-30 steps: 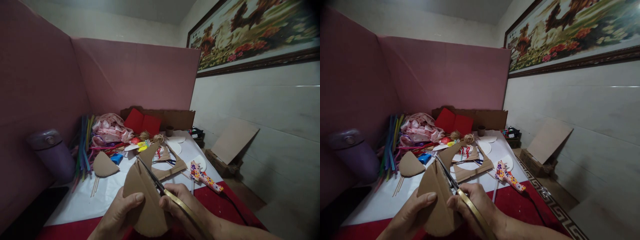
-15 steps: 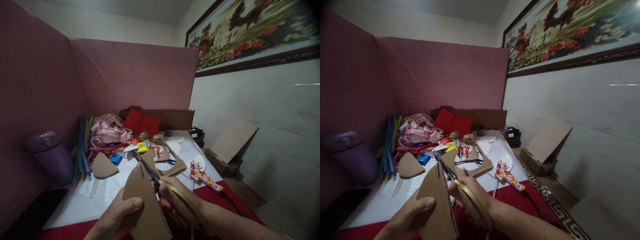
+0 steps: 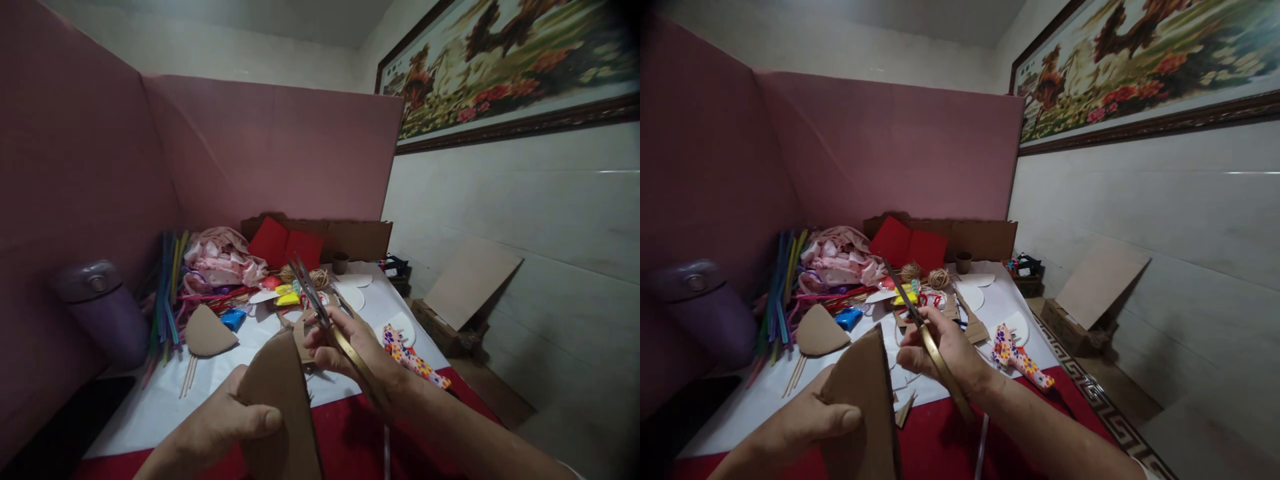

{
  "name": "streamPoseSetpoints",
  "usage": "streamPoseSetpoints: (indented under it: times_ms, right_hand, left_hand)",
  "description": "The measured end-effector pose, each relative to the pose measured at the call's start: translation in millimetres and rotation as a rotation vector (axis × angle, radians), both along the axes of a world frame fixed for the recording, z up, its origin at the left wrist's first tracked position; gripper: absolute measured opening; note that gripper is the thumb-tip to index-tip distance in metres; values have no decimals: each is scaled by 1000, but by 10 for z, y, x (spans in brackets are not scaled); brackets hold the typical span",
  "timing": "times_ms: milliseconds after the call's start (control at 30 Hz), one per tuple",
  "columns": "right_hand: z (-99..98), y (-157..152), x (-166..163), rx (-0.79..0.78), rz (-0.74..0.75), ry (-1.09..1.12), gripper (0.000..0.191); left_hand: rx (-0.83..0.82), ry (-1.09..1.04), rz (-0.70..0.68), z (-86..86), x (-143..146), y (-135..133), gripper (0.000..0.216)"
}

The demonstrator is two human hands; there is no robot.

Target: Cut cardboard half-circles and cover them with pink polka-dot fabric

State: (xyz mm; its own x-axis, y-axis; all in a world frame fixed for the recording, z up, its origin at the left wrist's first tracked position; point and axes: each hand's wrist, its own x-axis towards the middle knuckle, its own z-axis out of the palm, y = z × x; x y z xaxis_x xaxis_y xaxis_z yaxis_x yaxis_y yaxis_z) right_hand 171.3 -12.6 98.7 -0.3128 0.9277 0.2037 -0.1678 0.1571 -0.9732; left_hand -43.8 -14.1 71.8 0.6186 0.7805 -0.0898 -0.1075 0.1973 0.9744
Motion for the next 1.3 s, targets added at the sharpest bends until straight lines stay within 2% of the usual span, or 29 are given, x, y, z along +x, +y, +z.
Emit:
streamPoseSetpoints:
  times_ms: [133, 233, 333, 433, 533, 667, 833, 933, 1100, 1300]
  right_hand:
    - [62, 64, -15, 20, 93, 50, 62]
    - [69, 108, -7, 65, 98, -32, 59]
    - [76, 132, 5, 98, 39, -95, 52]
    - [74, 151, 10, 51, -134, -43, 47]
    - [32, 203, 28, -40, -328, 120, 49]
    - [-105, 327, 86, -188, -451, 320, 53]
    - [-262, 460, 148, -329, -478, 367, 52]
    - [-310, 498, 161, -413, -472, 378, 46]
    - [-353, 502, 160, -481, -480, 408, 41]
    - [-401, 497, 161, -472, -507, 483, 43]
  left_hand:
    - [149, 123, -150, 168, 66, 72, 20]
    - [140, 155, -201, 244, 122, 125, 17]
    - [127, 215, -208, 276, 156, 199, 19]
    - [111, 223, -98, 253, 164, 287, 21]
    - [88, 170, 117, 165, 162, 338, 25]
    - [-10, 16, 284, 42, 200, 267, 33]
    - [-152, -227, 314, 61, 290, 74, 20]
    - [-192, -331, 342, 103, 319, 9, 20]
    - [-240, -292, 442, 92, 339, 1, 23]
    - [-201, -278, 484, 6, 422, 13, 31]
